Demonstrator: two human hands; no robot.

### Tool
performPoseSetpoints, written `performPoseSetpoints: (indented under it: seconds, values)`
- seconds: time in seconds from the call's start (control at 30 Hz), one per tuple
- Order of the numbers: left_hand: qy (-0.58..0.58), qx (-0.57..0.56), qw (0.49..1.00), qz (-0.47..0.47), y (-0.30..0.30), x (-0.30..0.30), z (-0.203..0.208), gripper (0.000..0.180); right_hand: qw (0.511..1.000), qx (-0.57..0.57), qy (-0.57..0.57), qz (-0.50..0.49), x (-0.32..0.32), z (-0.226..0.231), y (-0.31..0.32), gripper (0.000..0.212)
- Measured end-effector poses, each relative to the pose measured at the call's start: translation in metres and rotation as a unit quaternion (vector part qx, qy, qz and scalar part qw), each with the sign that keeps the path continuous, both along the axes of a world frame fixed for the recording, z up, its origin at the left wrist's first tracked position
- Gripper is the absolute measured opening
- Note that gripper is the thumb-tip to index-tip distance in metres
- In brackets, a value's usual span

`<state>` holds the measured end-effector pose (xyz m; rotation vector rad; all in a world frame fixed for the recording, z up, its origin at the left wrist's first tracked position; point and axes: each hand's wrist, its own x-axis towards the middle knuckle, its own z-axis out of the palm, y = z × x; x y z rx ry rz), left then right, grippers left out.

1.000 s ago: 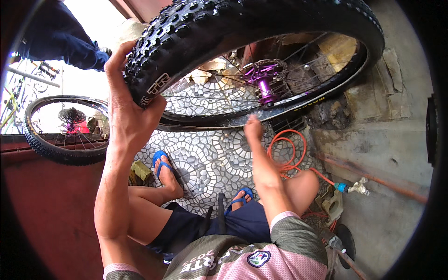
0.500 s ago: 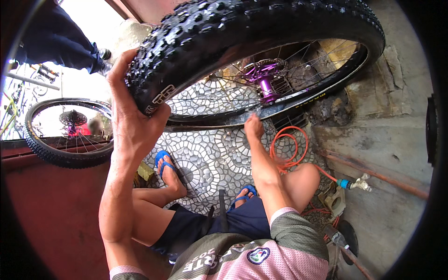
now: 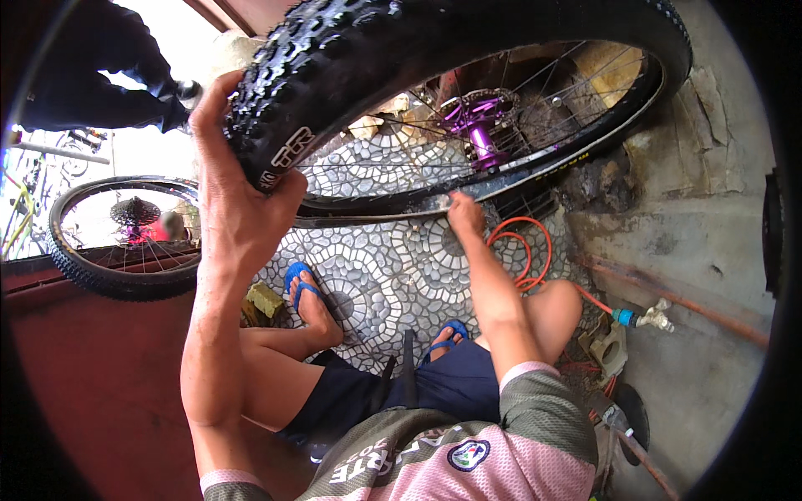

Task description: The person sits on the floor and installs a knobby bicycle tire onto a wheel rim by hand, pressing the tire bead into the rim and rotating the wheel to seat it evenly. The person works on one wheel at a time, using both hands to push the tire bead over the rim edge.

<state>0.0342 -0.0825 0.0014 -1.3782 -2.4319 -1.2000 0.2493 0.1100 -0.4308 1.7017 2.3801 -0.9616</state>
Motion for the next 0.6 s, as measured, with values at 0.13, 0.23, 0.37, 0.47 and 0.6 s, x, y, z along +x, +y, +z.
performPoseSetpoints:
  seconds: [0.13, 0.23, 0.37, 0.47, 0.6]
  values:
    - [-0.025, -0.006, 1.0, 0.008, -0.005, -0.001, -0.005, 0.093, 0.994, 0.065, -0.032, -0.08, 0.034, 0.015, 0.062, 0.031]
    - [0.029, -0.01, 1.0, -0.003, -0.005, -0.008, -0.007, 0.09, 0.994, -0.017, -0.077, -0.081, -0.006, 0.011, 0.016, 0.031]
    - [-0.023, -0.003, 1.0, -0.01, 0.006, -0.002, -0.001, 0.091, 0.999, -0.007, -0.036, 0.018, -0.015, 0.007, -0.014, 0.029]
    - [-0.039, 0.009, 0.999, -0.014, -0.002, -0.006, -0.004, 0.093, 0.992, -0.021, -0.084, -0.087, 0.01, 0.01, 0.038, 0.025]
    - [-0.029, -0.005, 1.0, 0.008, -0.017, -0.012, -0.01, 0.094, 0.986, 0.069, -0.02, -0.152, 0.03, 0.027, 0.075, 0.03]
